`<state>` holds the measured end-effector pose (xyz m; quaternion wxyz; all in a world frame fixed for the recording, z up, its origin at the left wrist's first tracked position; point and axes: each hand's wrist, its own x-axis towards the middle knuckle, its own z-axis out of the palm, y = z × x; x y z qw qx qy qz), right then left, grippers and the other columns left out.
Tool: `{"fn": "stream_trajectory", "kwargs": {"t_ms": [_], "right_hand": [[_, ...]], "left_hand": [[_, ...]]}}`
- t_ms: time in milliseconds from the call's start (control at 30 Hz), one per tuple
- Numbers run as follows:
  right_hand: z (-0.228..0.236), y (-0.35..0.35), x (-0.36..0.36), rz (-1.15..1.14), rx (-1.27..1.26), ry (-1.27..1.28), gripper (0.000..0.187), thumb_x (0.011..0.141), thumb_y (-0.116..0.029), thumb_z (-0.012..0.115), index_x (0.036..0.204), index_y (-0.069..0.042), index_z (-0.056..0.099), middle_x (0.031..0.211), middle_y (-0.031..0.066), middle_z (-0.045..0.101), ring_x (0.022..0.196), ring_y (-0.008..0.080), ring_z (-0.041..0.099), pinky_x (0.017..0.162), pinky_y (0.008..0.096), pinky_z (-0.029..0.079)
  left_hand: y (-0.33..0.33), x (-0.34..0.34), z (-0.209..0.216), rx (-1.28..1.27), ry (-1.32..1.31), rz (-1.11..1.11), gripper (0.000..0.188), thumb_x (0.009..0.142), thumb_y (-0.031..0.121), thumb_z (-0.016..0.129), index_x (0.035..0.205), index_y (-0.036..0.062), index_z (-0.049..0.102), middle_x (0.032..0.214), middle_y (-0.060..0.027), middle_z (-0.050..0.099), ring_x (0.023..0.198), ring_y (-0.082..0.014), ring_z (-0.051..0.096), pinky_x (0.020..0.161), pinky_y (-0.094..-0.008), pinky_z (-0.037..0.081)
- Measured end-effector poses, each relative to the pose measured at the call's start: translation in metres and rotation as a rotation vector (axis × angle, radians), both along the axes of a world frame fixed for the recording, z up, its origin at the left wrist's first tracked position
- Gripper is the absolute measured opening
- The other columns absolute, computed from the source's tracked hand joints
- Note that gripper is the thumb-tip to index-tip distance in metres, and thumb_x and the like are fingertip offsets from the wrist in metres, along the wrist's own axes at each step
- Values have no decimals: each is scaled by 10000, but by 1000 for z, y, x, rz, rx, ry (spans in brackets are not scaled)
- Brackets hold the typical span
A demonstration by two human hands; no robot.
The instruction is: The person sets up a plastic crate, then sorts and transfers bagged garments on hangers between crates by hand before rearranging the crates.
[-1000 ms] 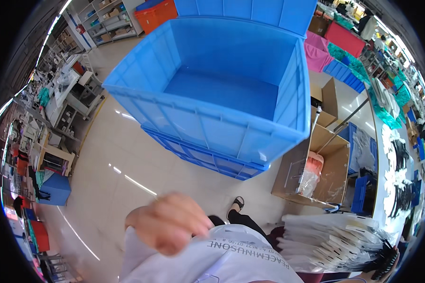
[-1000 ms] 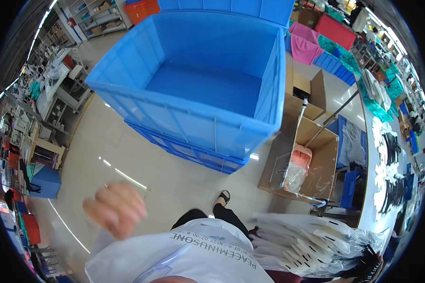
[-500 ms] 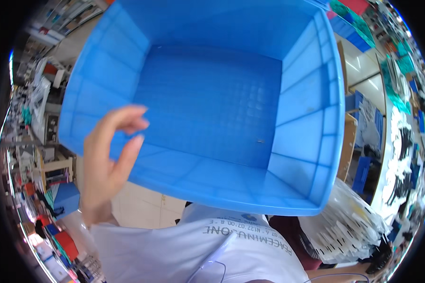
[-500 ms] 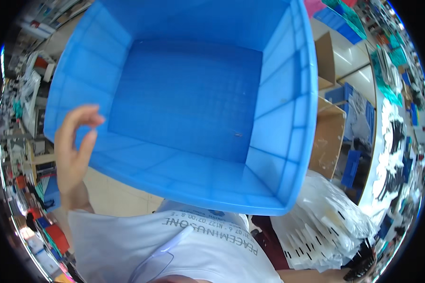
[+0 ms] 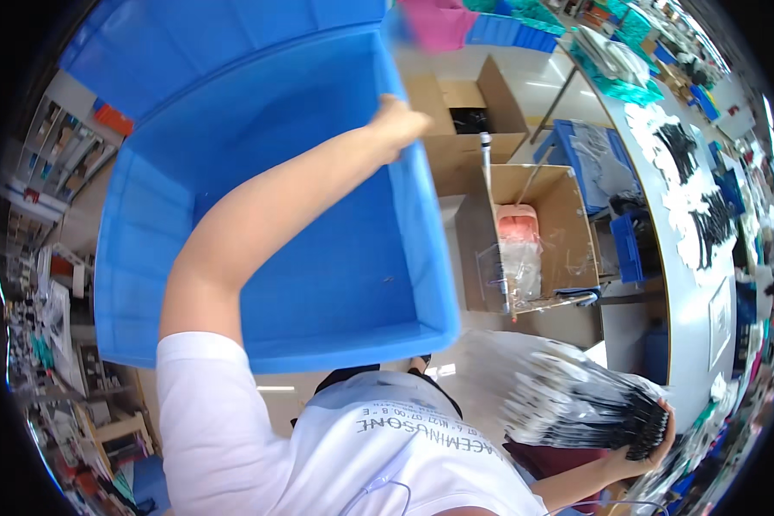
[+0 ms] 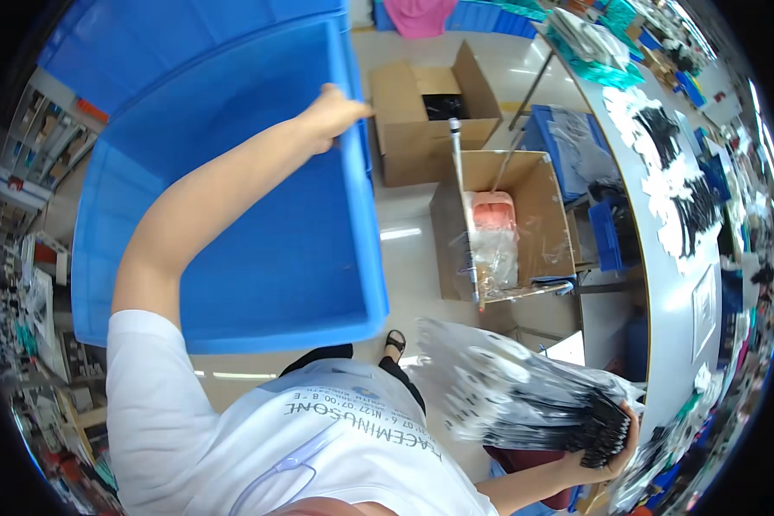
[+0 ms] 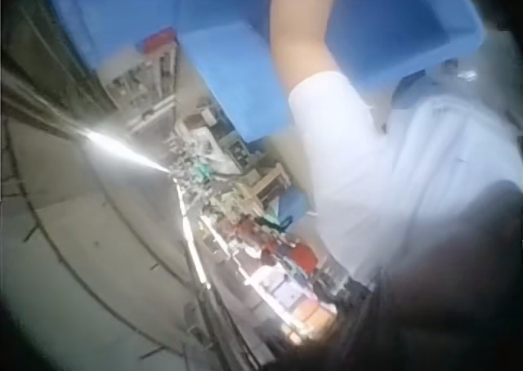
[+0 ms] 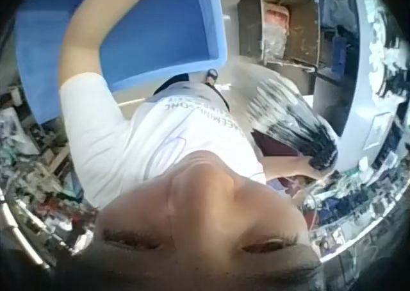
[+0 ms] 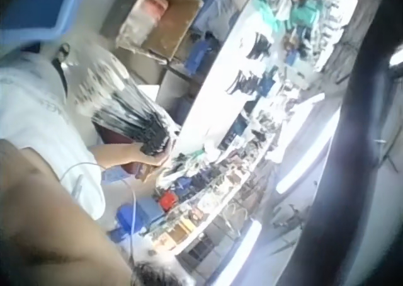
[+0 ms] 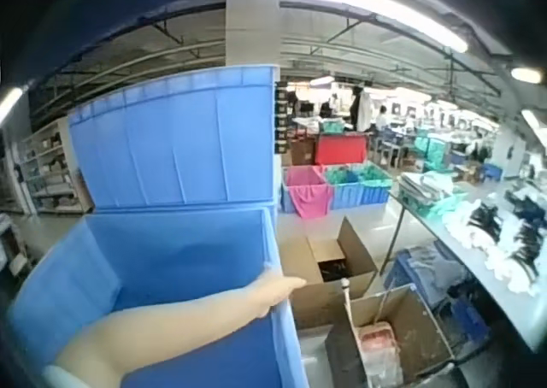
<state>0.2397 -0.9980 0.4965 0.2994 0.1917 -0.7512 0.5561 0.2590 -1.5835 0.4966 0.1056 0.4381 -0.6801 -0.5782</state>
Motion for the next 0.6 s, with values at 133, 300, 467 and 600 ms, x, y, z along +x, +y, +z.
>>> {"fn": "stream_trajectory", "kwargs": {"t_ms": [133, 300, 467, 600], "right_hand": [[-7, 11, -5, -214, 165, -77, 305, 764, -29, 589, 1047, 46, 675, 982, 133, 721, 927, 240, 675, 918, 365, 514], [-38, 34, -27, 37, 62, -26, 185, 824, -29, 629, 995, 31, 666, 951, 158, 731, 908, 250, 705, 864, 328, 530], [-51, 59, -32, 41, 64, -67, 177, 821, -13, 658, 988, 29, 696, 966, 139, 736, 921, 231, 711, 865, 303, 523], [-44, 38, -34, 134, 27, -35, 224, 779, 27, 671, 1002, 17, 697, 1001, 131, 733, 949, 229, 705, 875, 292, 515]], "left_hand": [[-27, 6, -49, -602, -109, -8, 485, 783, 140, 619, 1198, -97, 535, 1080, -298, 640, 1010, -373, 666, 837, -464, 559], [-5, 46, 0, -243, 151, -75, 420, 779, -11, 473, 1180, -63, 585, 1085, -193, 659, 989, -317, 662, 884, -422, 539], [-23, 164, 118, -604, 53, -260, 391, 733, 34, 512, 1088, -40, 660, 963, -67, 673, 844, -150, 625, 777, -289, 507], [2, 270, 217, -545, 49, -206, 492, 760, 3, 510, 1237, -82, 594, 1024, -73, 683, 865, -96, 636, 775, -212, 506]]}}
